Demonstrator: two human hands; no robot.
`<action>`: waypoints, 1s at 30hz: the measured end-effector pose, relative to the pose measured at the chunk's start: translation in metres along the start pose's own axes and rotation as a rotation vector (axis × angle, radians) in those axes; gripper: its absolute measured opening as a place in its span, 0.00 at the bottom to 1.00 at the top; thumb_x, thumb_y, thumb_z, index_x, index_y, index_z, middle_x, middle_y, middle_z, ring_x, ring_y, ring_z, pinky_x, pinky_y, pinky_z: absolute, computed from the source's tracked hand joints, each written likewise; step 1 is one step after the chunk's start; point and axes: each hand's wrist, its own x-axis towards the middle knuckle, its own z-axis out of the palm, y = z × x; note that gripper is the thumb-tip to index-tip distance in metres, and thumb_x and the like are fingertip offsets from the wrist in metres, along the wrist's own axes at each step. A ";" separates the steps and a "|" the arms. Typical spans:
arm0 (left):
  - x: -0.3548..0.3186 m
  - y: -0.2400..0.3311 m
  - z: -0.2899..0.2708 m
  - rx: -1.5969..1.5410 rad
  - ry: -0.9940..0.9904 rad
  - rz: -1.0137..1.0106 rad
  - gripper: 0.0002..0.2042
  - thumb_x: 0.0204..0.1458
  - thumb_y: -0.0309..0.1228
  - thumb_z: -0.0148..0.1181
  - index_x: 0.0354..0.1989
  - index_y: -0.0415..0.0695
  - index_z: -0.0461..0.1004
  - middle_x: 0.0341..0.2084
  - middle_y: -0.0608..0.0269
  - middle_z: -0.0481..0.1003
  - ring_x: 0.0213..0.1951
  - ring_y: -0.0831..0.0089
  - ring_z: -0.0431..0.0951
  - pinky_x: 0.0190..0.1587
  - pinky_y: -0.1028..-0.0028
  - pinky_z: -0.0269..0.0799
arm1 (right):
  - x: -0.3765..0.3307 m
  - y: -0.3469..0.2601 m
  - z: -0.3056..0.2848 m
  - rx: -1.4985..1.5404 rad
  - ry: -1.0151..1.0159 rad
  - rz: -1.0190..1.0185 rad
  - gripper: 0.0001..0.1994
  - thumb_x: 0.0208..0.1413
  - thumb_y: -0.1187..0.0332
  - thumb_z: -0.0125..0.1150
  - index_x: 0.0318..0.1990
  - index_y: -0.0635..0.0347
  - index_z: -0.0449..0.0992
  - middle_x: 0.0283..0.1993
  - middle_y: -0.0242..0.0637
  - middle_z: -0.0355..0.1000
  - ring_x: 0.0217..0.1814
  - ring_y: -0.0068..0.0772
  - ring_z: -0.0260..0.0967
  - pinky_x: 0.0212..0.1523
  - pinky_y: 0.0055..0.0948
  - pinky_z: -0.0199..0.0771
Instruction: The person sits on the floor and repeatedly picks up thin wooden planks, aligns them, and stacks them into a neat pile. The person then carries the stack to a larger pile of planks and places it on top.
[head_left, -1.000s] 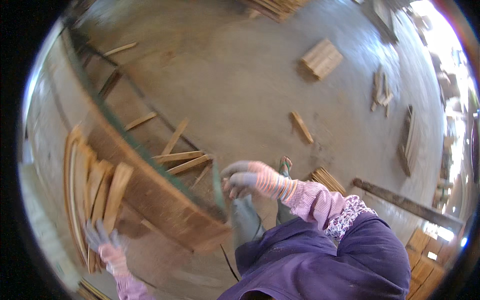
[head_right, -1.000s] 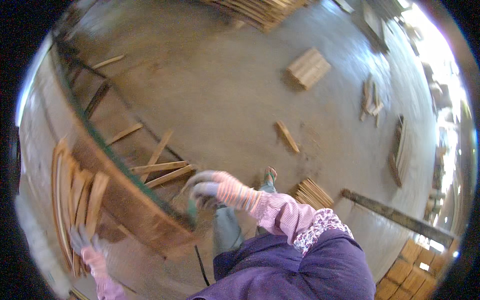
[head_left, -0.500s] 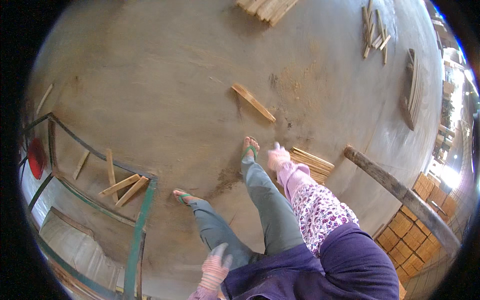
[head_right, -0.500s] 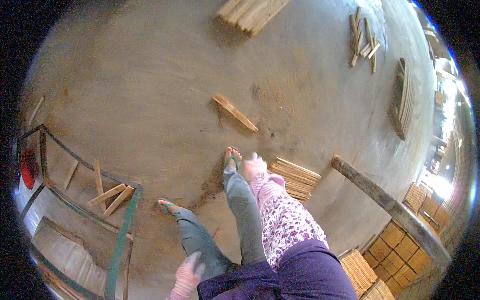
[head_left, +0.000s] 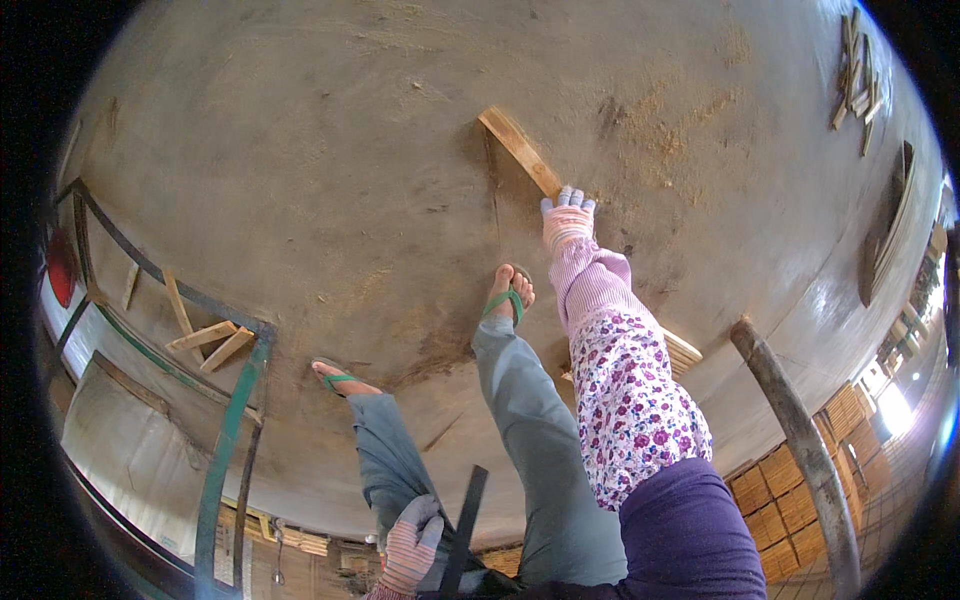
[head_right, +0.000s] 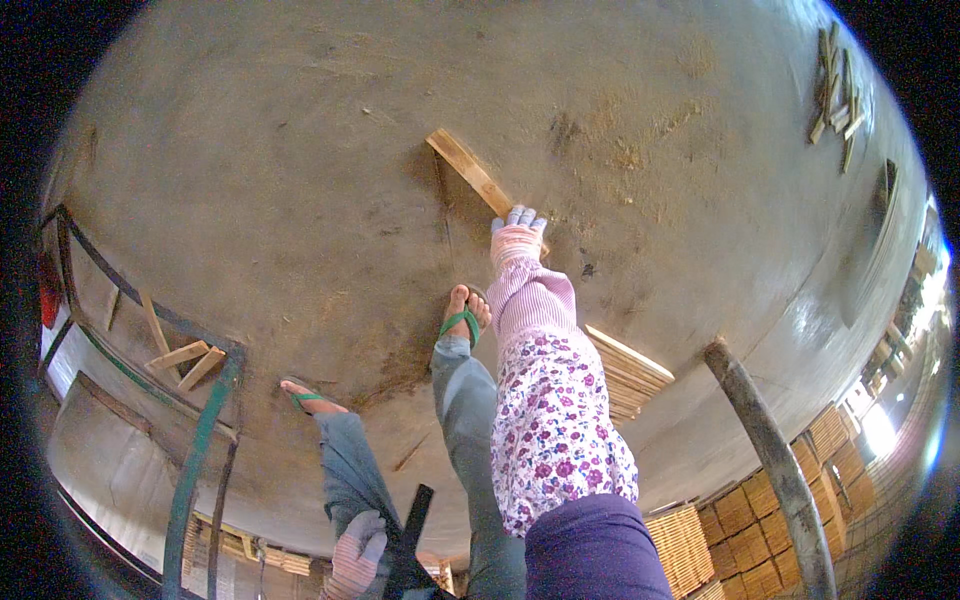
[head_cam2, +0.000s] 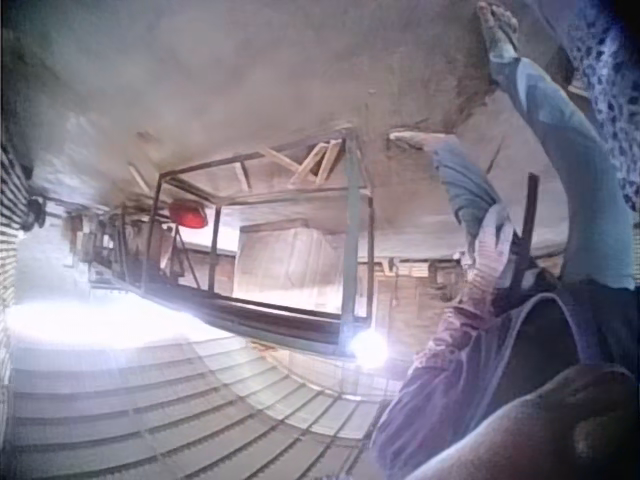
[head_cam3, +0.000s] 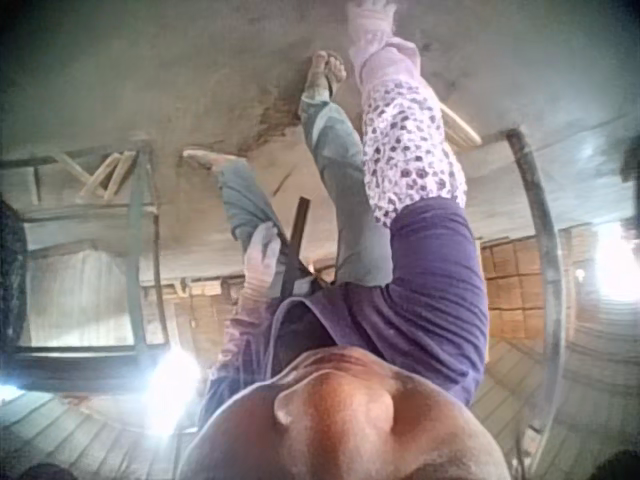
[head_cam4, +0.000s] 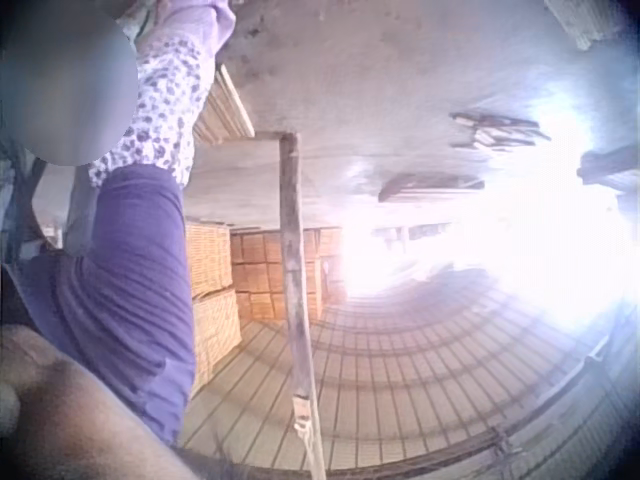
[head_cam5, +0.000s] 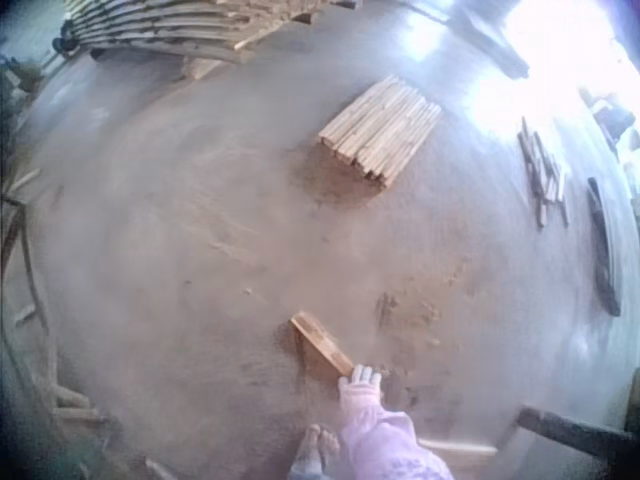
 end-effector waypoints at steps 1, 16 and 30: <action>-0.006 0.002 -0.004 0.052 -0.046 0.032 0.17 0.57 0.29 0.62 0.54 0.38 0.74 0.44 0.50 0.80 0.46 0.62 0.82 0.49 0.67 0.76 | -0.008 0.004 0.017 0.094 0.085 0.037 0.28 0.70 0.53 0.39 0.71 0.58 0.59 0.76 0.49 0.52 0.77 0.54 0.49 0.74 0.52 0.48; -0.078 0.058 -0.120 -0.286 0.255 0.596 0.28 0.63 0.36 0.56 0.70 0.45 0.55 0.53 0.38 0.74 0.51 0.44 0.79 0.52 0.57 0.75 | -0.592 -0.190 -0.127 0.716 0.200 -0.975 0.32 0.48 0.57 0.72 0.63 0.52 0.70 0.62 0.59 0.62 0.62 0.65 0.64 0.61 0.53 0.69; -0.468 -0.211 -0.544 0.557 1.217 0.674 0.17 0.53 0.28 0.59 0.52 0.48 0.76 0.43 0.56 0.78 0.50 0.52 0.76 0.60 0.52 0.66 | -0.638 -0.345 -0.125 0.298 0.138 -0.617 0.26 0.53 0.60 0.66 0.59 0.59 0.74 0.55 0.51 0.76 0.59 0.47 0.74 0.59 0.38 0.72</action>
